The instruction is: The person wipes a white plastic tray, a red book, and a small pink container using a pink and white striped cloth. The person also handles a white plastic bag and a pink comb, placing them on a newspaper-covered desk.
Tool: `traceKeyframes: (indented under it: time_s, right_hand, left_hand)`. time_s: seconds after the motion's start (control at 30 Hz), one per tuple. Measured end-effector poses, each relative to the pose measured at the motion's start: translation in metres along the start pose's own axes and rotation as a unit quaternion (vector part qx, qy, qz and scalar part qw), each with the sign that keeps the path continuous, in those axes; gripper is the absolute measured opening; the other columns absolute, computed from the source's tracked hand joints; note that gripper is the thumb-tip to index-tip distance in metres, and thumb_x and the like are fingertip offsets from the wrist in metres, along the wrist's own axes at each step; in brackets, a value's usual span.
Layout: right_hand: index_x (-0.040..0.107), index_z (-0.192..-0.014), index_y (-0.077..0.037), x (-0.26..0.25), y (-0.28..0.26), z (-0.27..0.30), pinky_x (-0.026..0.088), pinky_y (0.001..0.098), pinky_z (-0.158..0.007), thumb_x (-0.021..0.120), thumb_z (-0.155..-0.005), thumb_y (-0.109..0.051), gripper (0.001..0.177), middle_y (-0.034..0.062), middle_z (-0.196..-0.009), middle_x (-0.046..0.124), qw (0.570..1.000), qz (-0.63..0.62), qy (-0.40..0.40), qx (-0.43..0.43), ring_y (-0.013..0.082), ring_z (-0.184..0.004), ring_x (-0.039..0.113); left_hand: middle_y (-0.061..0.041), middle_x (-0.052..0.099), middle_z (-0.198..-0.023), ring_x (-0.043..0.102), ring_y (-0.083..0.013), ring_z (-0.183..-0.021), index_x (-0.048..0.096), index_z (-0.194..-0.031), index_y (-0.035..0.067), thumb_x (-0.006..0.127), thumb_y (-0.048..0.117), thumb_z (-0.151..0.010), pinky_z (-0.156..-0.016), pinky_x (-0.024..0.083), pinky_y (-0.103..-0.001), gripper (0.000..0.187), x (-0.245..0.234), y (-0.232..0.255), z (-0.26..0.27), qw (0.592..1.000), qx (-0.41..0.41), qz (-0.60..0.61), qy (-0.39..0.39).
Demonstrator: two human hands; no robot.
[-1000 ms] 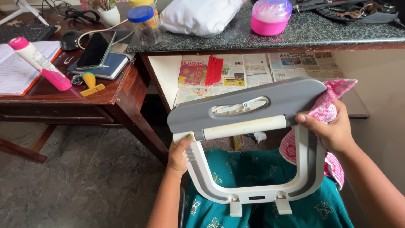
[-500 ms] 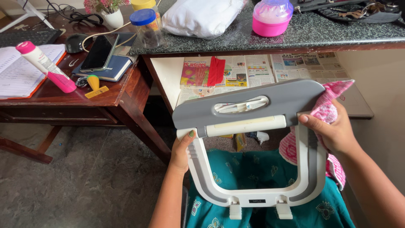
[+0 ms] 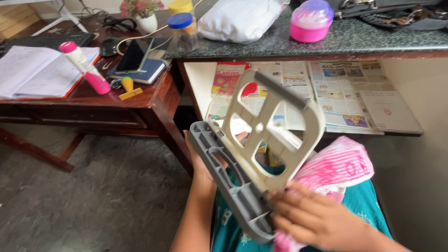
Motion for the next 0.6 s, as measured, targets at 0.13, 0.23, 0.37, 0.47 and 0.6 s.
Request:
traceKeyframes:
  time_s: [0.13,0.23,0.37,0.47,0.6]
  right_hand:
    - [0.062,-0.129,-0.001,0.025,-0.023,-0.015,0.039,0.0430,-0.120,0.055,-0.093,-0.013,0.039,0.0184,-0.138,0.062,0.997,-0.041,-0.029,-0.059,0.0317,-0.140,0.055]
    - [0.064,-0.128,0.001,0.029,-0.017,0.000,0.044,0.0434,-0.116,0.057,-0.092,-0.014,0.040,0.0180,-0.141,0.064,0.991,-0.127,-0.007,-0.037,0.0306,-0.137,0.059]
    - [0.068,-0.119,-0.004,0.030,0.024,0.034,0.055,0.0406,-0.099,0.069,-0.085,-0.021,0.039,0.0130,-0.129,0.070,0.976,-0.182,0.046,0.106,0.0306,-0.115,0.069]
    - [0.069,-0.112,-0.006,0.036,0.059,0.056,0.059,0.0370,-0.085,0.077,-0.078,-0.026,0.041,0.0124,-0.117,0.074,0.931,-0.227,0.072,0.276,0.0284,-0.101,0.074]
    - [0.071,-0.105,-0.004,0.046,0.089,0.078,0.058,0.0390,-0.071,0.072,-0.081,-0.024,0.032,0.0145,-0.099,0.074,0.850,-0.204,0.019,0.486,0.0317,-0.083,0.075]
  left_hand:
    - [-0.016,0.050,-0.137,0.050,-0.0363,-0.122,0.050,-0.136,0.008,0.044,0.078,-0.086,-0.104,0.041,-0.059,0.087,-0.019,0.019,-0.002,1.000,0.020,-0.012,0.005]
    - [-0.015,0.053,-0.130,0.053,-0.0334,-0.116,0.053,-0.131,0.007,0.046,0.075,-0.087,-0.100,0.042,-0.055,0.081,-0.028,0.030,-0.004,0.999,0.039,-0.028,0.025]
    - [-0.013,0.057,-0.122,0.056,-0.0296,-0.107,0.057,-0.125,0.006,0.050,0.070,-0.088,-0.094,0.045,-0.050,0.074,-0.027,0.037,0.001,0.995,0.065,-0.047,0.060]
    - [-0.012,0.060,-0.115,0.058,-0.0267,-0.101,0.060,-0.120,0.005,0.052,0.066,-0.089,-0.090,0.046,-0.047,0.068,-0.019,0.038,0.005,0.989,0.082,-0.071,0.095]
    - [-0.010,0.063,-0.106,0.061,-0.0229,-0.092,0.064,-0.113,0.004,0.056,0.061,-0.090,-0.084,0.049,-0.042,0.061,-0.019,0.040,0.005,0.973,0.097,-0.126,0.165]
Point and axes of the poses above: each hand's wrist, its own z-axis away from the middle knuckle, its own x-axis out of the palm, y = z × x, the point moved 7 cm from there along -z, towards the middle knuckle
